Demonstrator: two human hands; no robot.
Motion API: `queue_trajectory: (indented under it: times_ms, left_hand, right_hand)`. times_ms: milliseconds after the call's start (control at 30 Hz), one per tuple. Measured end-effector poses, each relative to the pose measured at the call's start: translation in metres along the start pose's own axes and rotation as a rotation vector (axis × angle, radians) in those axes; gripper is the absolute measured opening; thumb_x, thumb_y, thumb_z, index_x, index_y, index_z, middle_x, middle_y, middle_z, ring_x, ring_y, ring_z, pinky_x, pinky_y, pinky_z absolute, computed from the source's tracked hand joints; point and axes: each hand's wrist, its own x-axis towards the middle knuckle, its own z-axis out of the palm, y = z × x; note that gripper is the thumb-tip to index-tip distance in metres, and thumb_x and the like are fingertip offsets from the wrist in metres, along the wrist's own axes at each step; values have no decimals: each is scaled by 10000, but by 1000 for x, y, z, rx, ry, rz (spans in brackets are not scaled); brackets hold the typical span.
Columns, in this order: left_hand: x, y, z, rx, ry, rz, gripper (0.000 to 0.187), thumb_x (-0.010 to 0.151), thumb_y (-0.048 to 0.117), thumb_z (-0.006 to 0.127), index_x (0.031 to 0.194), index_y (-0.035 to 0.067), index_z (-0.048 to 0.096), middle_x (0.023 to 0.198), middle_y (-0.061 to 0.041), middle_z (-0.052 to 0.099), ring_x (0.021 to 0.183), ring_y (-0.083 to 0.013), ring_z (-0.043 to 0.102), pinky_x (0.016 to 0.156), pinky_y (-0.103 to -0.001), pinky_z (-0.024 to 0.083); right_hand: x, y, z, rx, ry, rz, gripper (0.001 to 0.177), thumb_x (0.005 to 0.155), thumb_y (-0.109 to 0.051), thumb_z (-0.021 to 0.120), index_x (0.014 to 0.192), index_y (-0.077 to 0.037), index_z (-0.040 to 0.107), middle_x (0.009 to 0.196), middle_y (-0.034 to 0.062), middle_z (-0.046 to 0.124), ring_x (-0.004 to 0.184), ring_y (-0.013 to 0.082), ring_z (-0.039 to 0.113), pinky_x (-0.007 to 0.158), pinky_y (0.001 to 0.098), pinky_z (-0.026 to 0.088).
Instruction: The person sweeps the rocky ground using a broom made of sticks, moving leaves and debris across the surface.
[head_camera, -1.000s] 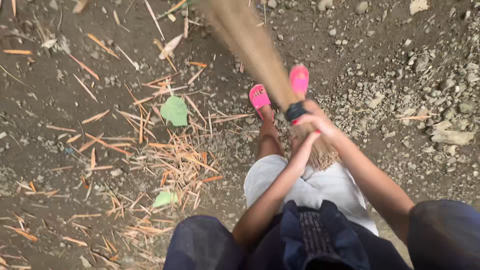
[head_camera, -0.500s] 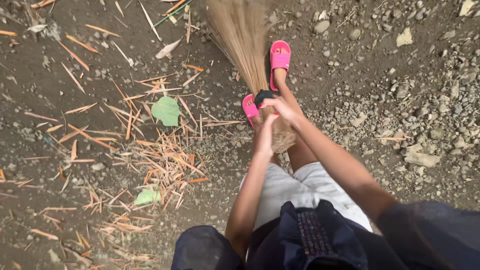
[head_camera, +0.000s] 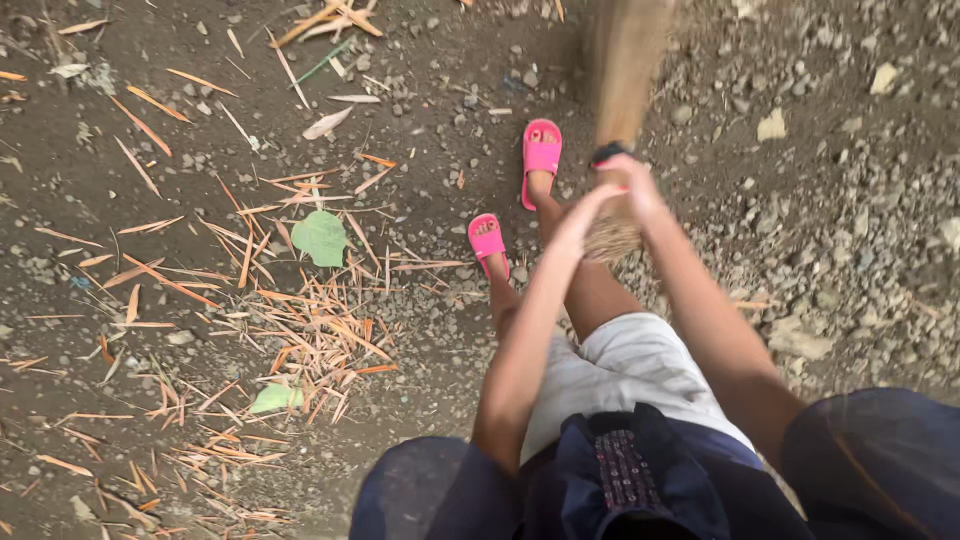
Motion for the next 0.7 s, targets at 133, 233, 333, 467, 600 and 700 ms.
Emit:
queue_trajectory:
  times_ms: [133,233,333,467,600,700]
  left_hand:
    - [-64,26,-26,-81,402,316,646,778,301,813,1253,-79,594,1085,-176,684,893,-256,693,816,-389,571]
    - [-67,-1,26,26,720,614,802,820,302,831,1372,-93,404,1295,-176,592,1141,-227,620,980,-356,507]
    - [-69,-8,75,11,652,711,910,818,323,804,1481,-12,278,1402,-105,518,1258,-186,558,1038,-323,452]
    - [-79,-16,100,281,560,463,699,802,404,764,1330,-11,570,1190,-98,666,1075,-197,656,925,-335,508]
    - [-25,19,88,58,250,227,528,785,346,803,1151,-14,682,990,-94,696,855,-217,672,768,-391,545]
    - [13,73,57,-27,61,152,493,802,356,773,1147,16,678,953,-78,706,786,-198,688,705,-325,575]
  right_hand:
    - [8,-5,104,-219,-258,45,280,754,-250,718,946,-47,705,864,55,690,777,191,645,740,337,531]
    - [-19,-37,107,-302,-459,125,311,747,-261,701,943,-20,708,866,79,714,817,213,665,792,353,546]
    - [-25,-76,78,-585,-623,-185,378,778,-292,706,1008,7,740,976,48,748,966,145,664,923,284,507]
    - [-41,-82,15,-644,-434,-314,354,768,-277,716,988,-3,754,1027,41,720,1023,170,672,956,289,484]
    - [-14,-95,0,-329,-74,-258,372,764,-231,692,1089,-52,672,1006,38,707,1026,145,665,956,259,483]
    - [25,-115,25,-133,-25,-38,339,786,-240,693,1032,-9,666,902,103,663,787,237,637,728,363,546]
